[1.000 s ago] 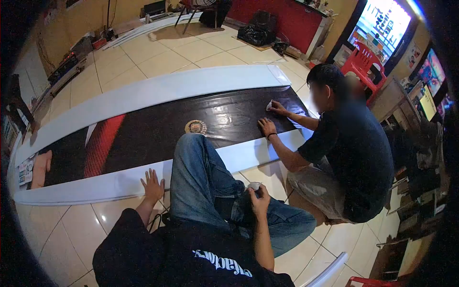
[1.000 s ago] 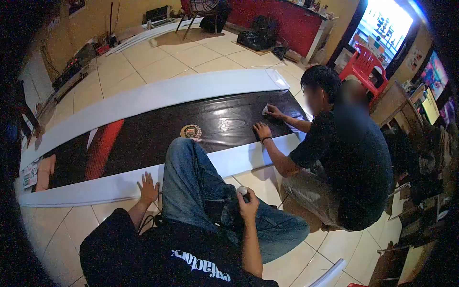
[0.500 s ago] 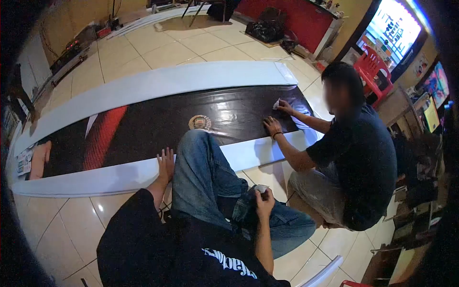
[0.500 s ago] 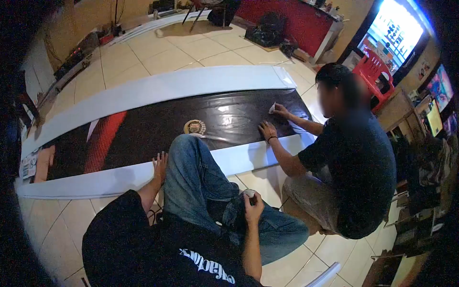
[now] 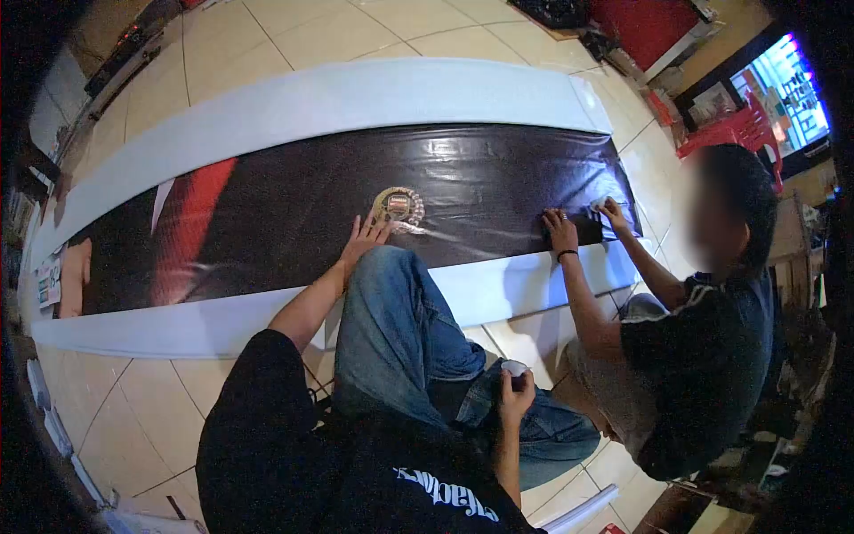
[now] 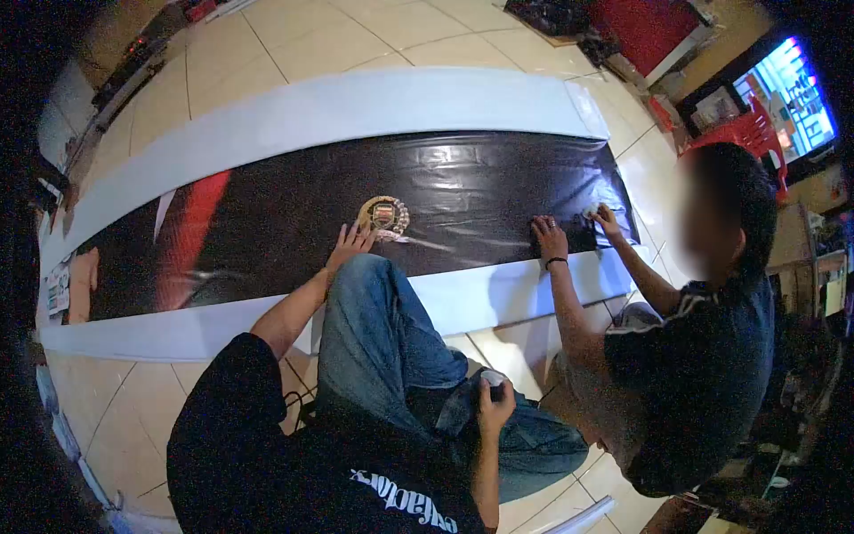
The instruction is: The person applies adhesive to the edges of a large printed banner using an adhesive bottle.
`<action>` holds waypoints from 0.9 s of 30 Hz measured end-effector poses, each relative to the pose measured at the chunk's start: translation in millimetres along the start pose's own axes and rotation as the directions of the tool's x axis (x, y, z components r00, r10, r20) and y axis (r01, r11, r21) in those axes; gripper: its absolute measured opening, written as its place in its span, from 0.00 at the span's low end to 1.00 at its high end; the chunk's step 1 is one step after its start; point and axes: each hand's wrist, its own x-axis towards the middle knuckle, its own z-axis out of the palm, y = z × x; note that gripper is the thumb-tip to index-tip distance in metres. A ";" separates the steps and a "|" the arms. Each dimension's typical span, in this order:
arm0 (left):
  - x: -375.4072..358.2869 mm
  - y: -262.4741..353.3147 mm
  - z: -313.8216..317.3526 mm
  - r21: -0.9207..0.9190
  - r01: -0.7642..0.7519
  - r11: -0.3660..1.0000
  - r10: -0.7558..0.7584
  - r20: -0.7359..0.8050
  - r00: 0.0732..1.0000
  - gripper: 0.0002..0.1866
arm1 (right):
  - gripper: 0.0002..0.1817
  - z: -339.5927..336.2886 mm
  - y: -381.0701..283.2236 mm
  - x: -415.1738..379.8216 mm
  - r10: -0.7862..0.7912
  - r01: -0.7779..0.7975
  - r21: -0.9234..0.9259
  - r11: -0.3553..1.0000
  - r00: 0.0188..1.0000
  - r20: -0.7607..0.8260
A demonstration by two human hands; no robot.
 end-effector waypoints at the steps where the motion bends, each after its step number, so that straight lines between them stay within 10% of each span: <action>1: 9.2 -0.7 -5.2 -0.090 -0.033 0.995 0.033 0.001 0.999 0.38 | 0.11 -0.2 1.3 3.1 0.022 -0.022 -0.005 1.000 1.000 -0.004; 11: 143.1 32.7 -49.7 -0.090 -0.383 0.919 0.385 0.001 0.923 0.37 | 0.12 3.0 1.7 25.5 0.177 -0.180 -0.056 0.982 0.983 -0.041; 27: 334.9 161.6 -19.1 -0.034 -0.355 0.934 0.347 -0.143 0.927 0.30 | 0.15 6.2 -5.4 38.5 0.357 -0.336 0.183 0.924 0.929 -0.099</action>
